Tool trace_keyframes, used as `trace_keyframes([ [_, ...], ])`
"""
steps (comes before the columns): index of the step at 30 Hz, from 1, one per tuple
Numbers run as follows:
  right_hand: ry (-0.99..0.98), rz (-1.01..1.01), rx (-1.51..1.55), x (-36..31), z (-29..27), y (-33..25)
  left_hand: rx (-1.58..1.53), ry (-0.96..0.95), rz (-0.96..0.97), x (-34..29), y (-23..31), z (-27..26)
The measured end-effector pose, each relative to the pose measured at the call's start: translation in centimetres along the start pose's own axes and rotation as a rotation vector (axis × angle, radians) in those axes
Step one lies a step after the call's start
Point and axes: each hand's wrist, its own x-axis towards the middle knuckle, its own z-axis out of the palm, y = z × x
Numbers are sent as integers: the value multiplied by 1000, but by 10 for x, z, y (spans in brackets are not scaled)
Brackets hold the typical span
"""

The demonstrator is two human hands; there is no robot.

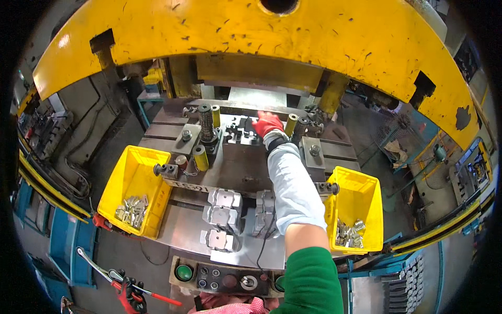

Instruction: Operating a large industrial stamping press to shape or cut small metal components.

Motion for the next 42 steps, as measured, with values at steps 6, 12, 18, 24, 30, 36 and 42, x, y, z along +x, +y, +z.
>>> trace_keyframes([
  [6, 21, -13, -126, 17, 18, 7, -81, 33, 60, -8, 6, 28],
  [12, 184, 23, 54, 17, 28, 10, -70, 113, 8, -8, 11, 33],
  [18, 627, -162, 163, 14, 5, 7, -96, 108, 13, -9, 8, 31],
  [24, 300, -98, 229, 1, -2, 29, -86, 58, -42, 3, -15, 17],
  [30, 57, -19, -70, 4, 3, 3, -220, -40, 77, -1, -23, 15],
  [36, 192, 65, -270, -16, -2, -28, -217, 18, 132, -22, -15, 19],
  [42, 198, -355, -4, -33, -8, -21, -21, 2, 74, -26, -10, 15],
])
